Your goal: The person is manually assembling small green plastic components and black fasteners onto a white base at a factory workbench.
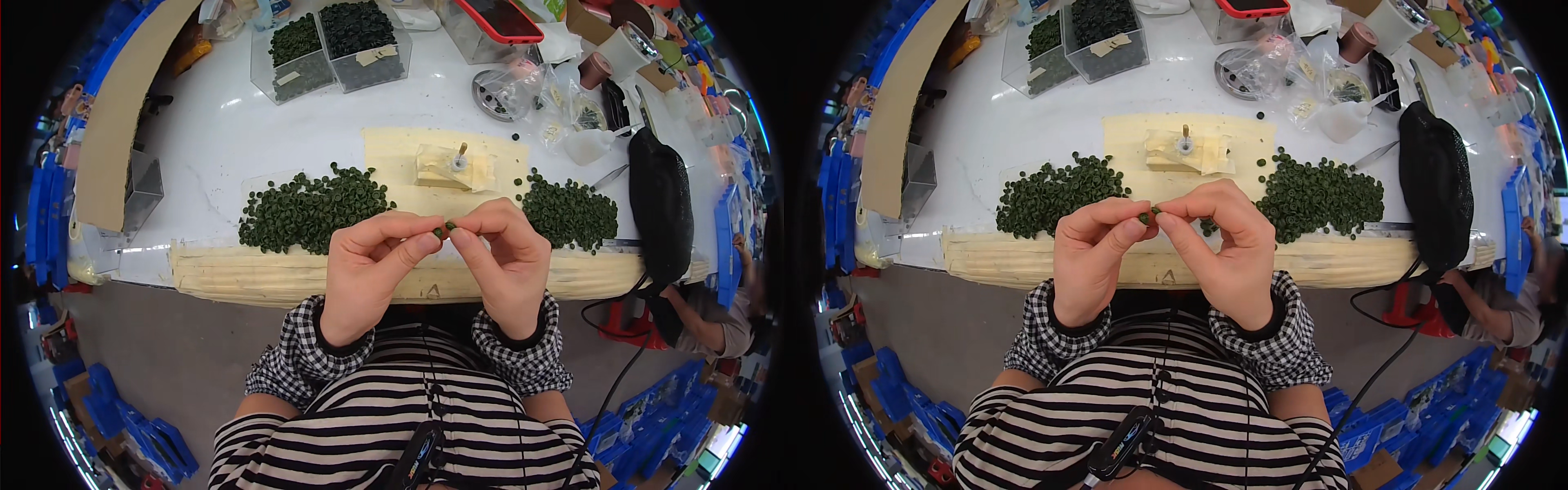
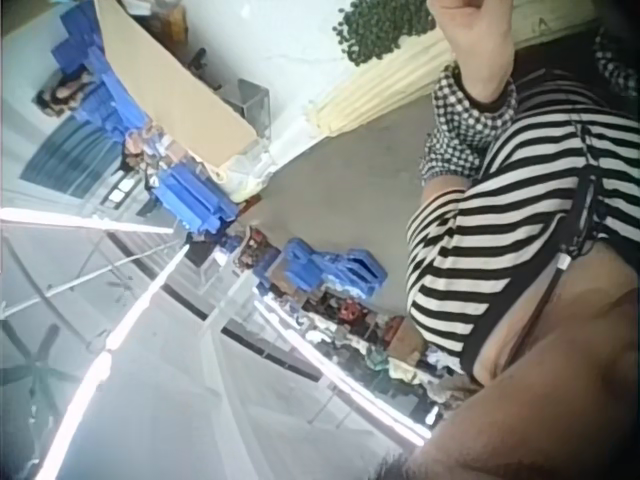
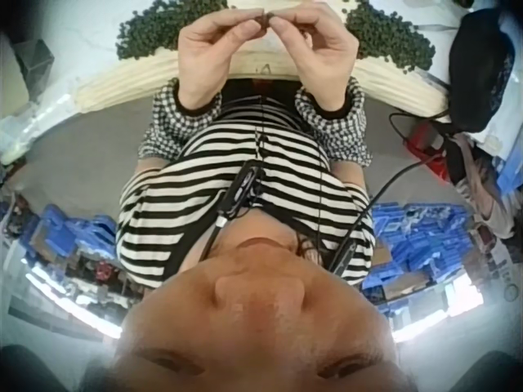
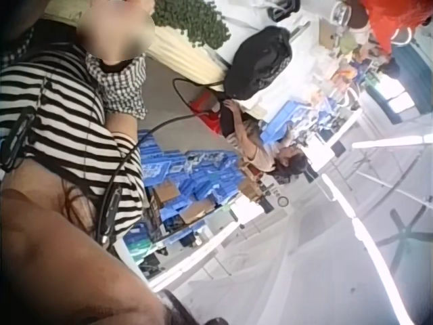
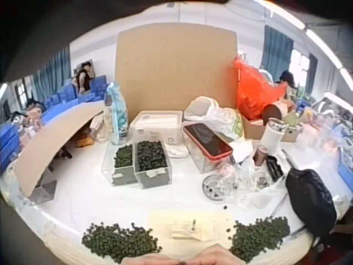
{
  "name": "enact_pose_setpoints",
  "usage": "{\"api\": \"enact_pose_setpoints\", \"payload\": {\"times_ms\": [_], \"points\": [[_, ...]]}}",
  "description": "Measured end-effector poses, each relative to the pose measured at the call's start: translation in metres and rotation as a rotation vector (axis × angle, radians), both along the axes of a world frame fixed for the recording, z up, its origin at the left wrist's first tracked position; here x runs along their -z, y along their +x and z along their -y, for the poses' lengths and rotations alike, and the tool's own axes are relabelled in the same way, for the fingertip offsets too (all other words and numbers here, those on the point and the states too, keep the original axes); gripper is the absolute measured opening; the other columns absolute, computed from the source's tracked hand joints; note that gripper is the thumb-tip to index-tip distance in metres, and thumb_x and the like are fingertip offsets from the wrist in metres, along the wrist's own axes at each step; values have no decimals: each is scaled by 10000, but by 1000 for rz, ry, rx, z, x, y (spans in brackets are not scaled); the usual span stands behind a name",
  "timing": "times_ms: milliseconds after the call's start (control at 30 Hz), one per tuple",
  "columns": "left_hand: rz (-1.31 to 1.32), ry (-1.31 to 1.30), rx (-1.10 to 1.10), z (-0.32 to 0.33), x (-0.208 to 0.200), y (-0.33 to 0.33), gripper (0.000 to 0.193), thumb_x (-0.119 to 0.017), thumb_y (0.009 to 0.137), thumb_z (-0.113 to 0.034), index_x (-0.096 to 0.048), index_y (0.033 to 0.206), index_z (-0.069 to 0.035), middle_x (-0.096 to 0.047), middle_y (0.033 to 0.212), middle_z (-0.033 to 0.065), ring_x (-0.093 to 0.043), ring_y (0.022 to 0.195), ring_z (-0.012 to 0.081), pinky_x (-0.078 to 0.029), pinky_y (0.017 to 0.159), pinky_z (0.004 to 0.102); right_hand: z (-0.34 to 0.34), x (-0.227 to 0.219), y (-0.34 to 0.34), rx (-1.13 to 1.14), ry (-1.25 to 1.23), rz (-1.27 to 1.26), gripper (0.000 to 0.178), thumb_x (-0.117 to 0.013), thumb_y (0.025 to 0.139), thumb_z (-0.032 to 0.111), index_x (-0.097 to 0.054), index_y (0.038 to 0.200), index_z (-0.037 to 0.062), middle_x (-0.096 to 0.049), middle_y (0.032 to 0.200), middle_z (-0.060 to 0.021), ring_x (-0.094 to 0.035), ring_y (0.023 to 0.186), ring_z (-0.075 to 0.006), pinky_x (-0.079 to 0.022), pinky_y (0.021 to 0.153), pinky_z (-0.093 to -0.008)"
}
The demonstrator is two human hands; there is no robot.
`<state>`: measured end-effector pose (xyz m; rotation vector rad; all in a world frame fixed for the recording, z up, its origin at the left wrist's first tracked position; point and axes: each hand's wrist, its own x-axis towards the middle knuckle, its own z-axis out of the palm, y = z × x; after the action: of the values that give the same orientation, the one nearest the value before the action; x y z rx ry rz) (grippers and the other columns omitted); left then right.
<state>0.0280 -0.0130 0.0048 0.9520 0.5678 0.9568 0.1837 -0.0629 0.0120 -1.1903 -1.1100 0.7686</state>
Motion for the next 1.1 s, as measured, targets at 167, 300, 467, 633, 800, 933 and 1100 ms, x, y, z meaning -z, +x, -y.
{"api": "enact_pose_setpoints", "payload": {"times_ms": [167,300,467,633,800,933,1100], "points": [[-29,8,-21,1,0,0,195,-659,884,25,-696,1075,8,-686,943,64,-639,866,95,-494,750,199,0,0,-2,28,35,74,106,-723,785,-32,-701,882,4,-643,847,-50,-584,783,-135,-454,696,-254],[-61,62,-40,0,2,0,195,-665,880,28,-698,1071,9,-678,924,54,-629,852,77,-478,700,178,0,1,-3,92,109,242,149,-746,745,-31,-707,881,16,-640,812,-57,-590,760,-160,-454,665,-262],[-150,136,-46,0,-1,-2,193,-648,872,63,-692,1056,23,-673,972,94,-643,879,134,-523,773,241,0,-3,-6,161,180,407,192,-748,707,-50,-710,881,22,-633,791,-65,-588,737,-195,-456,635,-282],[-190,235,-98,-1,-3,-3,193,-670,857,64,-712,1038,12,-661,921,60,-599,803,78,-463,670,192,1,-10,-8,173,260,590,231,-741,689,-68,-714,900,20,-628,784,-67,-583,715,-216,-455,616,-297],[-248,376,-84,-7,-6,-7,216,-673,849,67,-714,1052,1,-654,919,64,-599,826,99,-465,702,210,2,-11,-7,96,235,545,250,-734,701,-77,-724,932,18,-632,790,-66,-580,710,-207,-452,611,-287],[-216,337,-55,-8,-6,-6,228,-668,856,64,-709,1070,-3,-650,934,61,-604,838,99,-478,728,210,3,-5,-5,78,198,416,263,-730,722,-77,-732,966,22,-642,802,-64,-581,716,-194,-453,623,-281],[-162,212,-35,-7,-2,-5,265,-657,868,60,-679,1127,7,-653,957,66,-626,890,100,-500,769,211,5,-4,-7,98,197,419,273,-733,728,-74,-735,983,25,-645,806,-63,-582,722,-192,-453,631,-279]]}}
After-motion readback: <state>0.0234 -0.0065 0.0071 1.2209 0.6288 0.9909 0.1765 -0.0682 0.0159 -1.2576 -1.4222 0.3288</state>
